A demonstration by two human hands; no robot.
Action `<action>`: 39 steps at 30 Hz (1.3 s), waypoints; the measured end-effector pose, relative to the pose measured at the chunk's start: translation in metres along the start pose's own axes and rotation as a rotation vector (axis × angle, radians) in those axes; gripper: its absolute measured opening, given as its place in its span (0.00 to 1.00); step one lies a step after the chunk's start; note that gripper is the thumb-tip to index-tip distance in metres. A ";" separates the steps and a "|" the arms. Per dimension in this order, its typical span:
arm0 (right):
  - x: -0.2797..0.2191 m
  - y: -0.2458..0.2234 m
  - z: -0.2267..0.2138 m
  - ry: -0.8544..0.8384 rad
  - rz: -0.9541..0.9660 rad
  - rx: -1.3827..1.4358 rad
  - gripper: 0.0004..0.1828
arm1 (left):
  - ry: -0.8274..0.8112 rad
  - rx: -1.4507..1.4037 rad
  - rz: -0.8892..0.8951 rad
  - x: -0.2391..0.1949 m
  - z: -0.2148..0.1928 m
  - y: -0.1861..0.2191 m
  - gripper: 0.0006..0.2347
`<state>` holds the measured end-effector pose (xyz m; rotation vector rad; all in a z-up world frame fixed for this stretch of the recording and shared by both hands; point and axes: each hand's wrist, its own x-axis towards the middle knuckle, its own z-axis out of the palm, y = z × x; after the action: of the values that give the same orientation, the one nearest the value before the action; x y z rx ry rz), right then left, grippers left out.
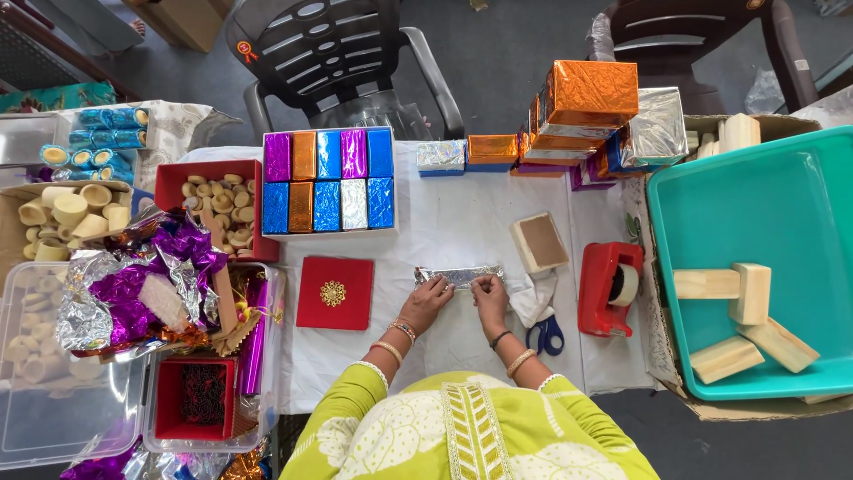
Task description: The person wraps small wooden blocks in shiny orange foil. They use scissors to trim the foil, place a wooden block on it, and fold the foil around the block. The person then uses tape to secure the wrapped item.
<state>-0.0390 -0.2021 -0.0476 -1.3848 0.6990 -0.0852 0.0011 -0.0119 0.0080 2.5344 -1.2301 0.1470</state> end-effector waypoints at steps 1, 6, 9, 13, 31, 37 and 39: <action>-0.001 -0.001 0.001 0.017 -0.031 -0.021 0.04 | 0.001 0.005 0.005 0.000 0.001 0.000 0.15; -0.009 -0.004 0.002 0.027 -0.069 -0.115 0.08 | -0.010 0.010 0.002 0.001 -0.002 0.001 0.15; -0.008 -0.008 -0.003 -0.001 -0.026 -0.071 0.16 | -0.016 0.006 -0.003 0.001 -0.004 -0.001 0.15; -0.007 -0.014 -0.013 -0.112 -0.015 -0.092 0.22 | -0.008 -0.009 -0.002 0.001 -0.002 -0.001 0.15; -0.047 -0.029 -0.056 0.129 -0.079 -0.291 0.20 | 0.172 -0.552 -0.264 0.004 -0.038 0.005 0.15; -0.062 -0.052 -0.042 0.020 -0.425 -0.507 0.10 | 0.258 -0.509 -0.372 0.012 -0.042 -0.005 0.12; -0.062 -0.062 -0.035 -0.023 -0.413 -0.510 0.10 | 0.176 -0.498 -0.399 0.015 -0.044 -0.007 0.11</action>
<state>-0.0851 -0.2183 0.0331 -2.0060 0.4173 -0.2281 0.0177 -0.0051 0.0515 2.2102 -0.5831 -0.0283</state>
